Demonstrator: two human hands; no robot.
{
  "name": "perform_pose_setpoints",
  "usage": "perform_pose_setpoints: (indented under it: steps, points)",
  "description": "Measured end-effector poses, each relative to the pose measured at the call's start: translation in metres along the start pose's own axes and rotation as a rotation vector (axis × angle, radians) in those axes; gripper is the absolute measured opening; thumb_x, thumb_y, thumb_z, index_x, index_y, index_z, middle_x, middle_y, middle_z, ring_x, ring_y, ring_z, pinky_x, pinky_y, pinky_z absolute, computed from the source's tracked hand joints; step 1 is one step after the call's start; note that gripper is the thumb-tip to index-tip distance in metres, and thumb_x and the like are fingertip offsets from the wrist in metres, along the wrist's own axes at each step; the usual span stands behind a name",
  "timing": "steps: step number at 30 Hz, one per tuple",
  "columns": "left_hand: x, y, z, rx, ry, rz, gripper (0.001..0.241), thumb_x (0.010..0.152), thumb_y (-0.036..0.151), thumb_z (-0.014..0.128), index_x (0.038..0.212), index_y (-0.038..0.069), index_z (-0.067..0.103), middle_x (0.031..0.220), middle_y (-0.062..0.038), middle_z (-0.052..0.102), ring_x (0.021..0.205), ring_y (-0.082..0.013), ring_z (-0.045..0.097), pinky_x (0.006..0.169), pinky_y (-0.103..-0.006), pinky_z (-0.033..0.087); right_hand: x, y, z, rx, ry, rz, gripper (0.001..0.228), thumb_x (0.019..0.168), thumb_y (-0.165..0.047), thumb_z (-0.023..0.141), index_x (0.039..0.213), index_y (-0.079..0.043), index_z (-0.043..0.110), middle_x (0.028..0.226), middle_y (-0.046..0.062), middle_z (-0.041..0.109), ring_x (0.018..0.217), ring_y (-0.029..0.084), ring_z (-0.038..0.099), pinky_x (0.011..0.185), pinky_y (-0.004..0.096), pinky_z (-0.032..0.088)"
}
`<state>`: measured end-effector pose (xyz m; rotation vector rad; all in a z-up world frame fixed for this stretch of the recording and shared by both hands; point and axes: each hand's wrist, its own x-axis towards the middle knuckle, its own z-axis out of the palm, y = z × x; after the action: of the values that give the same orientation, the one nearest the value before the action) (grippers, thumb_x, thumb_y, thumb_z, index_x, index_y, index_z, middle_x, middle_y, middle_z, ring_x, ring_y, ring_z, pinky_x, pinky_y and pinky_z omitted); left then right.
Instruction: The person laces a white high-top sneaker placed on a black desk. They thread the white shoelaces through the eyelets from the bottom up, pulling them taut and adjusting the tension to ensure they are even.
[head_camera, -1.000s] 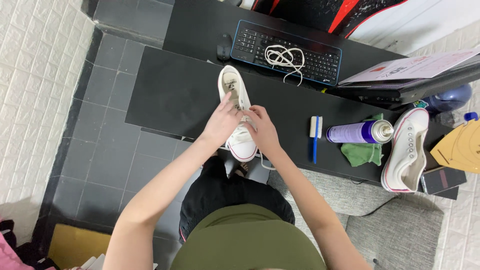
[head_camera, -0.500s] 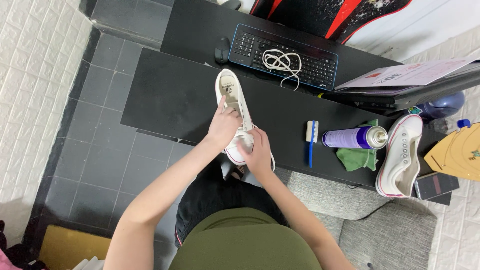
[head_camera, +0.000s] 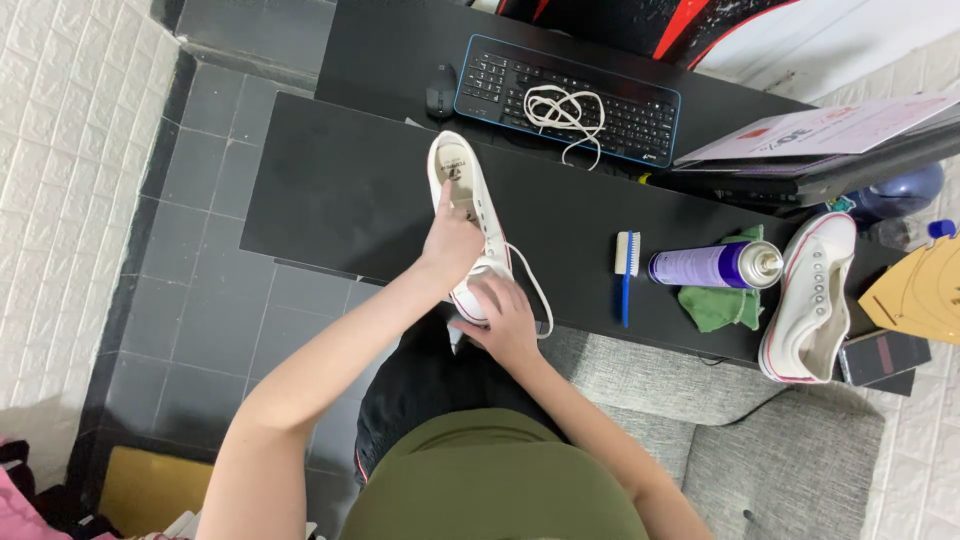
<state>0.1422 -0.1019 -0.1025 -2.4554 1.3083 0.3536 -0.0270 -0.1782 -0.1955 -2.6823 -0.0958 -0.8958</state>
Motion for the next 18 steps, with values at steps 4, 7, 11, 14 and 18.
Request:
perform_pose_setpoints:
  steps: [4,7,11,14,18]
  points:
    - [0.012,-0.005,0.018,-0.226,0.023,-0.016,0.026,0.099,0.039,0.065,0.105,0.02,0.081,0.098,-0.002,0.08,0.121,-0.0212,0.061,0.126,-0.0689,-0.016,0.0,-0.002,-0.005,-0.013,-0.066,0.006,0.072,0.082,-0.065,0.073,0.136,-0.018,0.068,0.129,0.009,0.066,0.121,0.031,0.066,0.107,0.046,0.053]
    - [0.014,-0.004,0.038,-0.305,0.1,-0.022,0.023,0.097,0.039,0.067,0.104,0.022,0.081,0.1,0.0,0.078,0.122,-0.0192,0.058,0.126,-0.0677,-0.014,-0.003,-0.006,-0.01,-0.042,-0.095,0.004,0.07,0.083,-0.06,0.074,0.138,-0.017,0.066,0.13,0.008,0.066,0.126,0.029,0.065,0.108,0.042,0.053]
    - [0.014,-0.018,0.035,-0.6,0.283,-0.011,0.014,0.093,0.034,0.073,0.097,0.023,0.081,0.09,0.003,0.075,0.111,-0.0163,0.065,0.13,-0.0616,-0.008,-0.002,-0.001,-0.009,-0.086,-0.125,-0.015,0.068,0.086,-0.062,0.072,0.139,-0.019,0.067,0.125,0.004,0.068,0.121,0.025,0.068,0.101,0.038,0.057]
    - [0.014,-0.027,0.046,-0.652,0.363,0.006,0.015,0.092,0.042,0.073,0.095,0.03,0.08,0.091,0.007,0.074,0.113,-0.0138,0.065,0.131,-0.0599,-0.004,-0.002,0.002,-0.002,-0.121,-0.102,-0.042,0.067,0.087,-0.065,0.068,0.138,-0.021,0.066,0.125,0.002,0.068,0.121,0.022,0.068,0.1,0.036,0.058]
    - [-0.007,-0.047,0.0,-0.837,0.405,-0.004,0.011,0.098,0.031,0.072,0.093,0.022,0.078,0.094,0.002,0.076,0.11,-0.0211,0.069,0.129,-0.0616,0.014,-0.004,0.002,-0.001,-0.154,-0.126,-0.047,0.064,0.088,-0.066,0.065,0.136,-0.023,0.067,0.123,0.001,0.067,0.12,0.021,0.068,0.102,0.035,0.057]
